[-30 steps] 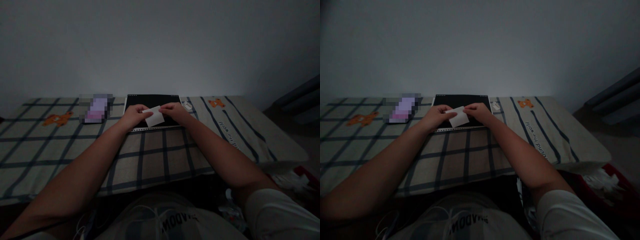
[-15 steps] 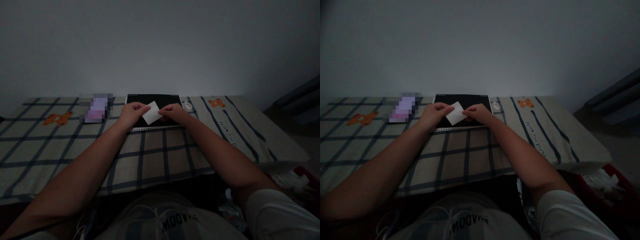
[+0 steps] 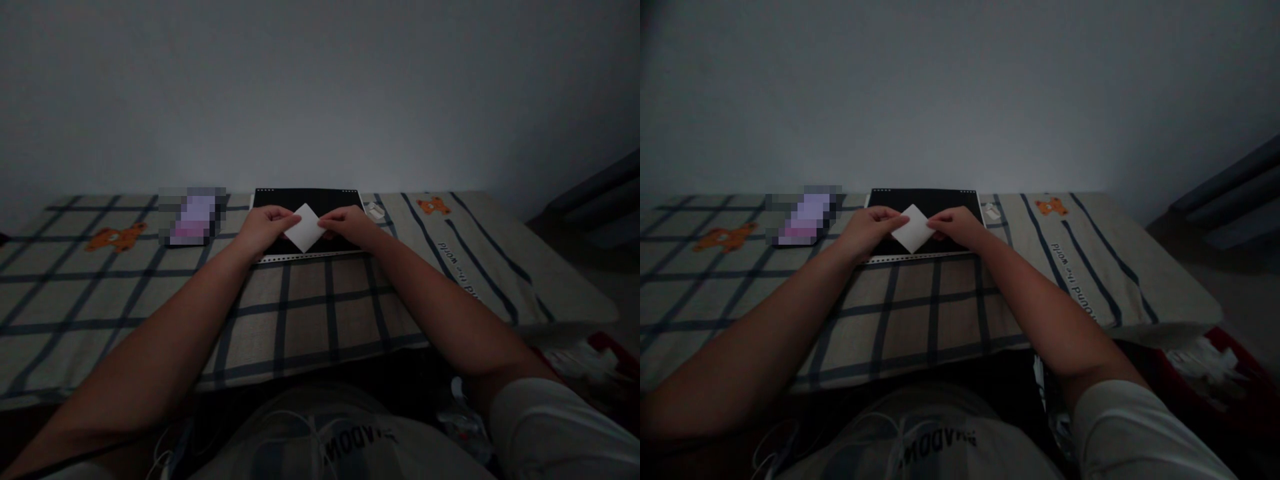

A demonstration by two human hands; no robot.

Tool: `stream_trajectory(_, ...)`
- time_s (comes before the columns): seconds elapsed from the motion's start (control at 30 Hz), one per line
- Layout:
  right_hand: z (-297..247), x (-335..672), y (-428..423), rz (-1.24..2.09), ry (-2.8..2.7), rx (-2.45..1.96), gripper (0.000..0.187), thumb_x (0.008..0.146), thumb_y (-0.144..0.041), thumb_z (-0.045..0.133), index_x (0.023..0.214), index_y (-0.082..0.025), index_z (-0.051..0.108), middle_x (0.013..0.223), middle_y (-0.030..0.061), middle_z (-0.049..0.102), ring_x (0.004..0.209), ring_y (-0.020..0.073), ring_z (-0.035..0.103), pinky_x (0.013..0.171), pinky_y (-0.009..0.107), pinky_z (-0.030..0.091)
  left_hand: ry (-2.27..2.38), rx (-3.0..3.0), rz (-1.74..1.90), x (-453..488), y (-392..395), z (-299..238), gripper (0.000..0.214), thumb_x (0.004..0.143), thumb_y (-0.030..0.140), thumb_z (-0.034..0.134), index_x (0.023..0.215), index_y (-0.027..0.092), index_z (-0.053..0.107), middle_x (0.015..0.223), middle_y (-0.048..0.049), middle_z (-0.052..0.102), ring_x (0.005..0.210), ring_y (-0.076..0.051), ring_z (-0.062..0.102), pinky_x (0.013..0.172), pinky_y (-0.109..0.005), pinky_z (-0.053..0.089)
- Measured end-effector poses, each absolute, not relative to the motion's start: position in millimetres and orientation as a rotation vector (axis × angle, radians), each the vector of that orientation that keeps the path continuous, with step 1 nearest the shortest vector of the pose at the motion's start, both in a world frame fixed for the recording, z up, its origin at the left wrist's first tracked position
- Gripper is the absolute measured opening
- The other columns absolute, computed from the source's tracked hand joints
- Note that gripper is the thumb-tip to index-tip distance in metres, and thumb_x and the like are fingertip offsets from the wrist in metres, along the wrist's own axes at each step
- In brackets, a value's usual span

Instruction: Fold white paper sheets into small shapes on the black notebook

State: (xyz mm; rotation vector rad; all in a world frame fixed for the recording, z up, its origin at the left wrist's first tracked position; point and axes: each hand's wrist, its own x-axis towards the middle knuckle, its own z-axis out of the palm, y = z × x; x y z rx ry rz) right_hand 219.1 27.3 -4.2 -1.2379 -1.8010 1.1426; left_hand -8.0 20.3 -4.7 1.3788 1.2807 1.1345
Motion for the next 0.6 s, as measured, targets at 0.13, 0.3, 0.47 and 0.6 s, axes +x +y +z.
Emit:
stream_trajectory(0.13,-4.2,217.4,26.8,1.225,-1.699,-1.242,0.012,0.091,-0.025,0.076,0.084,-0.017,0.08,0.073,0.0035,0.076,0.062,0.0132,0.068,0.066,0.027,0.058,1.267,1.397,1.14,-9.0,22.2,-6.5,0.031,0.07,0.04,0.09,0.08,0.017,0.072,0.076,-0.0034,0.074,0.072,-0.018,0.069,0.068,-0.029,0.056)
stream_trajectory(0.3,-1.5,217.6,26.2,1.177,-1.722,-1.269,0.01,0.09,-0.022,0.076,0.083,-0.017,0.08,0.07,0.003,0.075,0.062,0.0138,0.068,0.065,0.027,0.057,1.248,1.42,1.116,-9.5,23.4,-8.0,0.027,0.072,0.037,0.089,0.079,0.018,0.071,0.074,-0.0027,0.073,0.071,-0.018,0.069,0.067,-0.029,0.056)
stream_trajectory(0.47,0.5,218.2,25.7,1.126,-1.779,-1.292,0.012,0.091,-0.022,0.074,0.083,-0.017,0.081,0.068,0.0025,0.074,0.063,0.0139,0.068,0.064,0.027,0.055,1.202,1.41,1.105,-10.3,22.3,-7.4,0.022,0.074,0.032,0.086,0.077,0.018,0.07,0.071,-0.0013,0.072,0.065,-0.015,0.065,0.063,-0.027,0.053)
stream_trajectory(0.6,-2.0,218.2,26.3,1.081,-1.857,-1.273,0.012,0.091,-0.024,0.074,0.085,-0.017,0.081,0.069,0.0023,0.074,0.064,0.014,0.068,0.063,0.026,0.053,1.248,1.472,1.08,-11.9,23.3,-8.5,0.021,0.071,0.033,0.087,0.075,0.018,0.071,0.072,-0.0017,0.073,0.064,-0.016,0.065,0.062,-0.027,0.051)
